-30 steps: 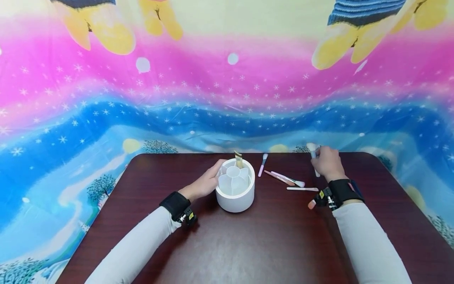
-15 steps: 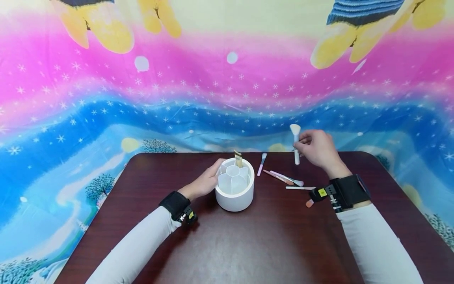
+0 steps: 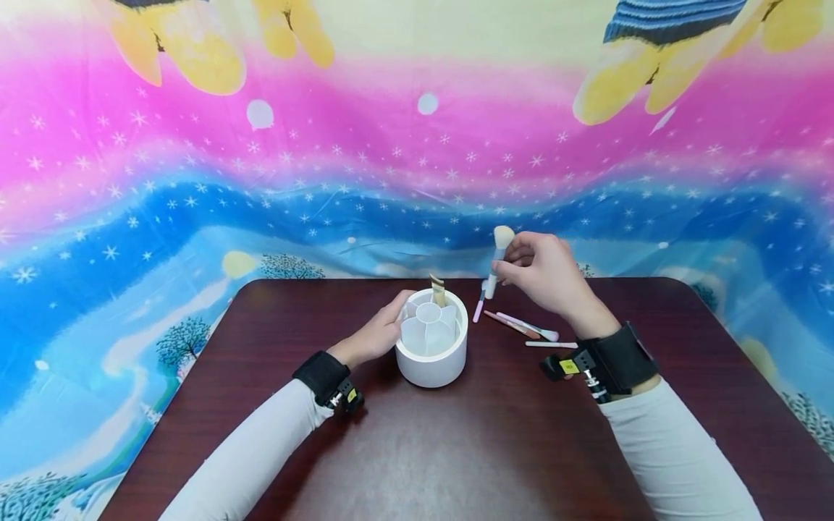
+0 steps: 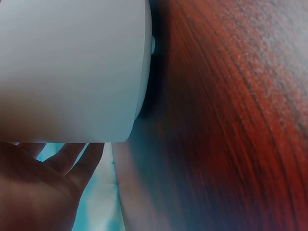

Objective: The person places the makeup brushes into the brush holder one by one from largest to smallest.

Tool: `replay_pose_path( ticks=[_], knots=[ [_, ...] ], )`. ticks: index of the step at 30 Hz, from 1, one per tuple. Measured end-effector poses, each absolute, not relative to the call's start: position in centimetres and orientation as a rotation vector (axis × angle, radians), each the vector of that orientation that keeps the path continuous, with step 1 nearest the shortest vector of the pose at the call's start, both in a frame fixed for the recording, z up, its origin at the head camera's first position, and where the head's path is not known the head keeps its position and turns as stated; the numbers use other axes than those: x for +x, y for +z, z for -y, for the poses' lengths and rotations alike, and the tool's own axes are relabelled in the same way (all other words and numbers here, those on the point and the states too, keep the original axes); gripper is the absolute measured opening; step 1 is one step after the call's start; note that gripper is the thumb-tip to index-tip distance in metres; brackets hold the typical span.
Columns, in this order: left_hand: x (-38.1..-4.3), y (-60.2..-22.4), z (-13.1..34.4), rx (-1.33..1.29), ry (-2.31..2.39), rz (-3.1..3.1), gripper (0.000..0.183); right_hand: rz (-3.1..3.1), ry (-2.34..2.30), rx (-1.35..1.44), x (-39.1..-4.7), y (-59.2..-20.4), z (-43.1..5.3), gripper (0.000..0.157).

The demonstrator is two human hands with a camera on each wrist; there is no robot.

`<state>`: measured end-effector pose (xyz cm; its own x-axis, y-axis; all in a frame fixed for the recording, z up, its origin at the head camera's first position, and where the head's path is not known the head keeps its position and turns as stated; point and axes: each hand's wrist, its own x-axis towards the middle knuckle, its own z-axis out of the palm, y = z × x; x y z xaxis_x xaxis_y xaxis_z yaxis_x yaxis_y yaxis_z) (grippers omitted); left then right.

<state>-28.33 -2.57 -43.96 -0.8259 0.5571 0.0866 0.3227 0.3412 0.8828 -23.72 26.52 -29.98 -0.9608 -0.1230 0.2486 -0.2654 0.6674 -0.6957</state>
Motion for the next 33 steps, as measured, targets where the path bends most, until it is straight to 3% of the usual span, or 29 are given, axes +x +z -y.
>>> replay_pose_path(
  ticks=[21,33],
  knots=[
    [-28.5,-44.0,2.5,0.776,1.479,-2.354,0.051,2.707,1.195,0.626,-24.4,-34.1,-22.0,0.019],
    [-28.5,-43.9,2.6,0.808,1.451,-2.39,0.054,2.725,1.144,0.605,-23.7,-33.0,-23.3,0.015]
  ],
)
